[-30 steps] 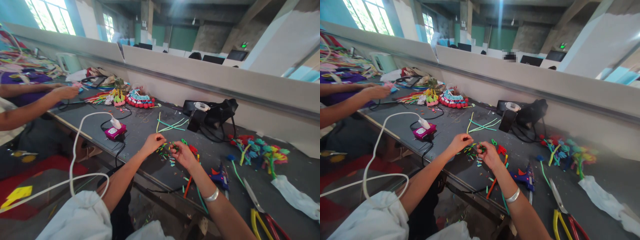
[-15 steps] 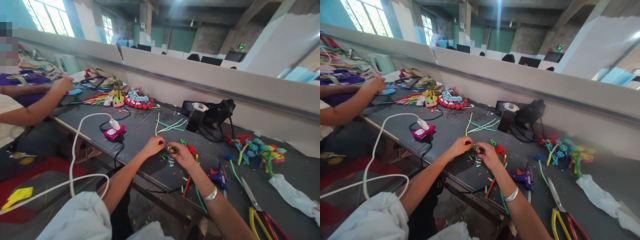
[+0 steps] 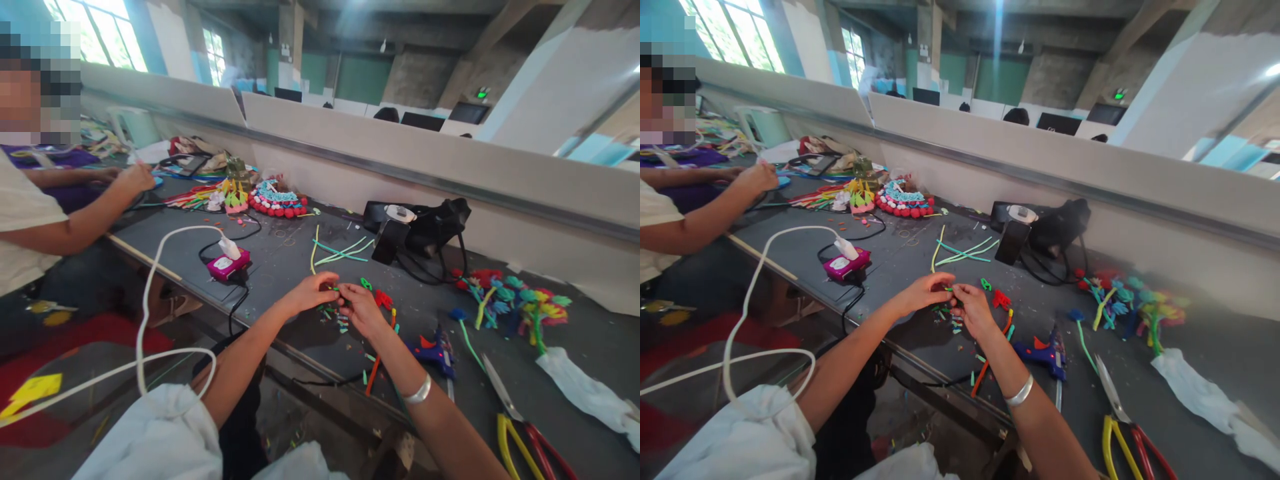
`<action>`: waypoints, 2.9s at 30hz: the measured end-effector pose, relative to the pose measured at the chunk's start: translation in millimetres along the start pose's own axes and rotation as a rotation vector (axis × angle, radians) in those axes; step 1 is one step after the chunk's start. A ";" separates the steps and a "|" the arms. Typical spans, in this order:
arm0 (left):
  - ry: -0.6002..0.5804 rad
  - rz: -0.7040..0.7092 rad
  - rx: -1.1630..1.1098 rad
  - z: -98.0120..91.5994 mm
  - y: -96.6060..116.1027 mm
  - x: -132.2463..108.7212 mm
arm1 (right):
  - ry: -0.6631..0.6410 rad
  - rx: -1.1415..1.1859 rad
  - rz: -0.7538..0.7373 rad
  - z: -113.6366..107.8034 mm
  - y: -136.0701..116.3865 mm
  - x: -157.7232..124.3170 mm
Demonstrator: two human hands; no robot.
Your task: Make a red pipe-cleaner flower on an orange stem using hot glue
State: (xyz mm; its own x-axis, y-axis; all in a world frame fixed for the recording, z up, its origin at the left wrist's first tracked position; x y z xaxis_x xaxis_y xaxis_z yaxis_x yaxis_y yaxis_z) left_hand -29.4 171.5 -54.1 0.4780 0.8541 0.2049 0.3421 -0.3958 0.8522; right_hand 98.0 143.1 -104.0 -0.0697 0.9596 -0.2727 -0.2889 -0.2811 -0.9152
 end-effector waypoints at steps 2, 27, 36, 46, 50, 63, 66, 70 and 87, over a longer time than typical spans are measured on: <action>-0.047 -0.005 0.009 3.3 -0.8 -0.7 | -0.004 0.002 -0.001 0.6 1.1 -0.3; 0.364 -0.113 -0.346 -29.3 -2.9 -0.9 | 0.023 0.064 0.008 -26.2 -4.3 12.5; 0.536 -0.119 -0.571 -62.8 -8.9 -1.4 | 0.163 -0.128 0.000 -43.3 -22.4 29.5; 0.672 -0.193 -0.549 -77.2 -24.6 -3.6 | 0.257 -0.247 -0.017 -40.5 -43.0 59.6; 0.604 -0.233 -0.538 -66.3 -31.4 -1.4 | 0.204 -0.180 0.001 -35.2 -43.0 58.2; 0.213 -0.126 -0.415 -9.3 -2.5 8.3 | -0.097 0.197 0.131 5.1 -48.7 16.3; 0.198 -0.038 -0.348 -9.1 5.9 9.4 | -0.142 0.216 0.162 13.1 -47.2 7.7; 0.155 0.021 -0.285 -4.8 7.9 11.2 | -0.192 0.224 0.190 18.5 -45.0 1.7; 0.147 -0.126 -0.341 0.6 -9.8 9.2 | -0.281 0.156 0.236 18.5 -38.0 -9.9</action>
State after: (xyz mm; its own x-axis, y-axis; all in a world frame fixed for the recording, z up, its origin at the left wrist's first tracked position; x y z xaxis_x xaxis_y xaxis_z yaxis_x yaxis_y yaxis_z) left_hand -27.9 183.0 -60.9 0.3197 0.9380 0.1341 0.0902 -0.1711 0.9811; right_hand 92.0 144.6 -61.1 -0.4037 0.8417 -0.3585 -0.3740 -0.5095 -0.7749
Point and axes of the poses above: each hand's wrist, its own x-axis towards the middle knuckle, its own z-axis out of the palm, y = z × x, the point moved 6 cm from there along x, towards the middle knuckle, and after that the axes turned 3 degrees about y, right-handed, at the moved point
